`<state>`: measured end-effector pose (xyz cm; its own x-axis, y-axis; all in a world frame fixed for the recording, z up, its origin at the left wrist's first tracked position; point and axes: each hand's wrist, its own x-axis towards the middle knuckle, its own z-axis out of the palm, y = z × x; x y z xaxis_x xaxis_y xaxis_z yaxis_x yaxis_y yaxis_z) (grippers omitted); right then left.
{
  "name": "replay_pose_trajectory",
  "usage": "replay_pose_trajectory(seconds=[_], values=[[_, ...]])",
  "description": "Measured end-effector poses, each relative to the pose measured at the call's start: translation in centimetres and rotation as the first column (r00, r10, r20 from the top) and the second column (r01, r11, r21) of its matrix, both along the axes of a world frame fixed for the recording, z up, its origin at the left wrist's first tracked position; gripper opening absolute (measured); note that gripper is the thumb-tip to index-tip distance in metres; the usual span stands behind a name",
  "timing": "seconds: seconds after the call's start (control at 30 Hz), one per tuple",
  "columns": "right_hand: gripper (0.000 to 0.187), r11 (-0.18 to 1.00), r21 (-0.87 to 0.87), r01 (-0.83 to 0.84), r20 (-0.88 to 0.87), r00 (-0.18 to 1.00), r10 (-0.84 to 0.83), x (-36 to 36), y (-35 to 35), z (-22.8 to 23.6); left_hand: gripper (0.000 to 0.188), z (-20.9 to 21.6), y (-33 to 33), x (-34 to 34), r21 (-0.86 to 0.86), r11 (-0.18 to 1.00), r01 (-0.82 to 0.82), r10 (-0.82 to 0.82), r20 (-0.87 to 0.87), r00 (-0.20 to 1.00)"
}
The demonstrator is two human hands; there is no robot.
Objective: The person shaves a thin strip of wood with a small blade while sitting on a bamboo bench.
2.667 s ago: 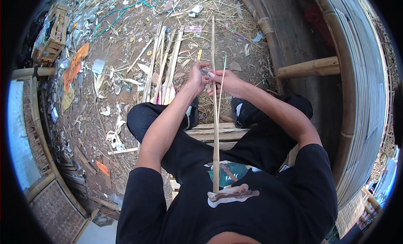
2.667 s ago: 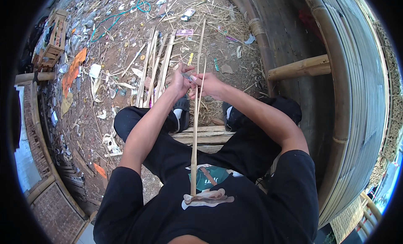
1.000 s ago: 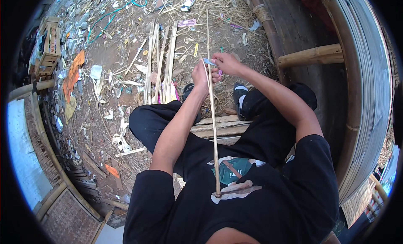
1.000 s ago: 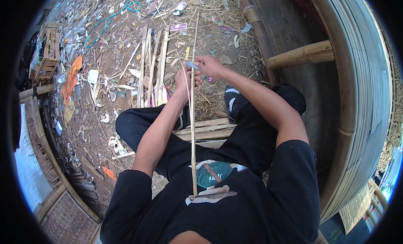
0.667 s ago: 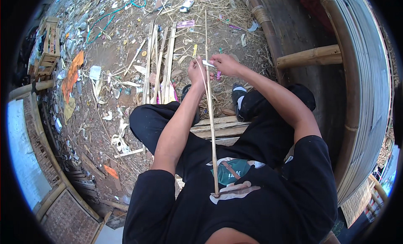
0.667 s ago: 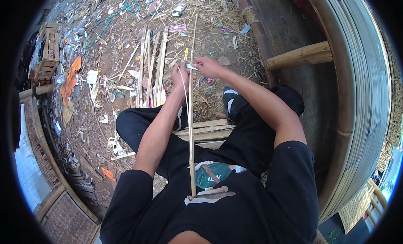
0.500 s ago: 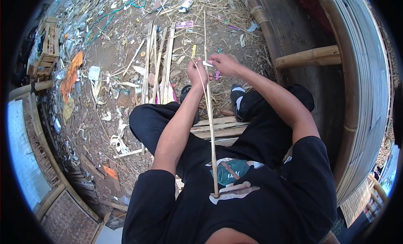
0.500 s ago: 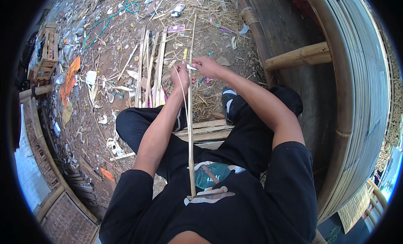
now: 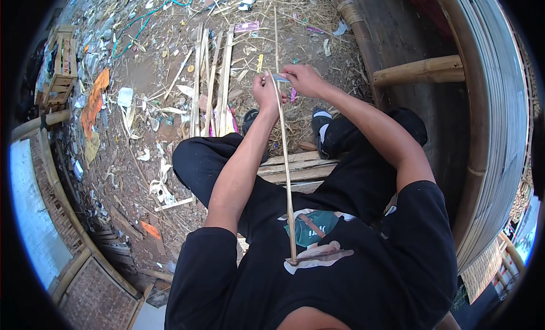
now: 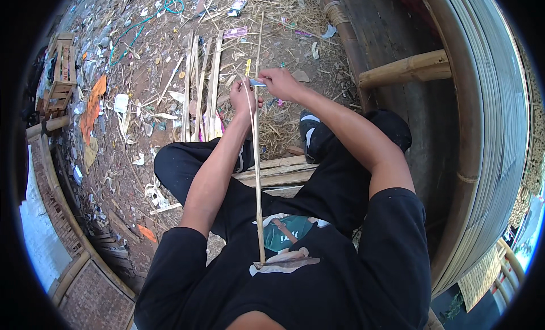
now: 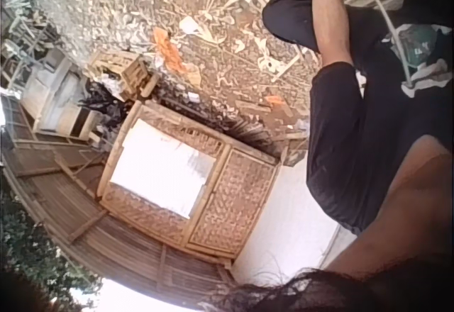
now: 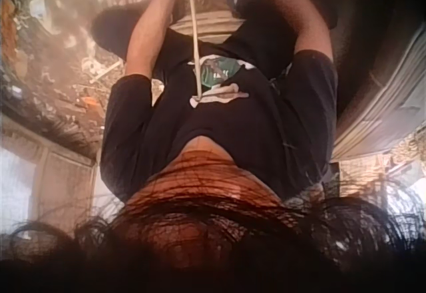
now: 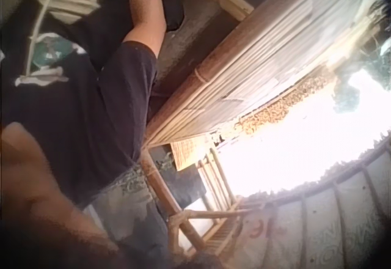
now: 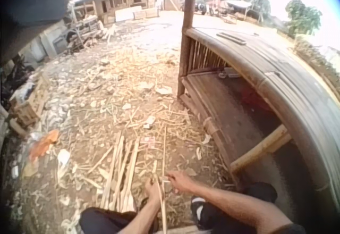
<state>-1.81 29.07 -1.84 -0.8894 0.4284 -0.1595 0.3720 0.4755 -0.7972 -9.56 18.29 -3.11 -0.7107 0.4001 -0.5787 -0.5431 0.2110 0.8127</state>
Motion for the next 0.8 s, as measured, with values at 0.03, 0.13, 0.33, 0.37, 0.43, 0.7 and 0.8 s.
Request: replay_pose_trajectory(seconds=[0.03, 0.13, 0.33, 0.37, 0.43, 0.7, 0.8], values=[[0.017, 1.0, 0.001, 0.005, -0.014, 1.0, -0.005, 0.0, -0.1, -0.2, 0.026, 0.0, -0.1, 0.0, -0.002, 1.0, -0.001, 0.001, 0.001, 1.0], [0.017, 1.0, -0.017, 0.018, -0.032, 0.999, -0.018, 0.1, -0.5, -0.6, 0.025, 0.2, -0.2, 0.1, 0.004, 1.0, -0.006, 0.006, 0.002, 1.0], [0.016, 0.997, -0.066, 0.035, -0.022, 0.999, -0.037, 0.3, -1.1, -1.0, 0.025, 0.1, -0.5, 0.1, 0.034, 0.999, -0.011, 0.011, -0.005, 1.0], [0.016, 0.999, -0.013, 0.034, -0.095, 0.995, -0.035, 0.4, -1.0, -1.4, 0.026, 0.1, -0.5, 0.2, 0.038, 0.999, -0.019, 0.019, 0.009, 1.0], [0.017, 0.996, -0.081, 0.041, -0.028, 0.999, -0.043, 0.6, -0.9, -1.5, 0.025, 0.1, -0.6, 0.3, 0.021, 1.0, -0.012, 0.012, 0.009, 1.0], [0.02, 0.993, -0.117, 0.015, 0.002, 1.0, -0.015, 1.0, -1.2, -1.2, 0.018, 0.3, -1.0, 0.3, 0.002, 1.0, 0.015, -0.015, 0.05, 0.999], [0.02, 0.988, -0.154, -0.018, 0.088, 0.996, 0.032, 0.9, -1.2, -0.7, 0.018, 0.3, -1.1, 0.2, 0.001, 1.0, 0.001, -0.001, 0.092, 0.996]])
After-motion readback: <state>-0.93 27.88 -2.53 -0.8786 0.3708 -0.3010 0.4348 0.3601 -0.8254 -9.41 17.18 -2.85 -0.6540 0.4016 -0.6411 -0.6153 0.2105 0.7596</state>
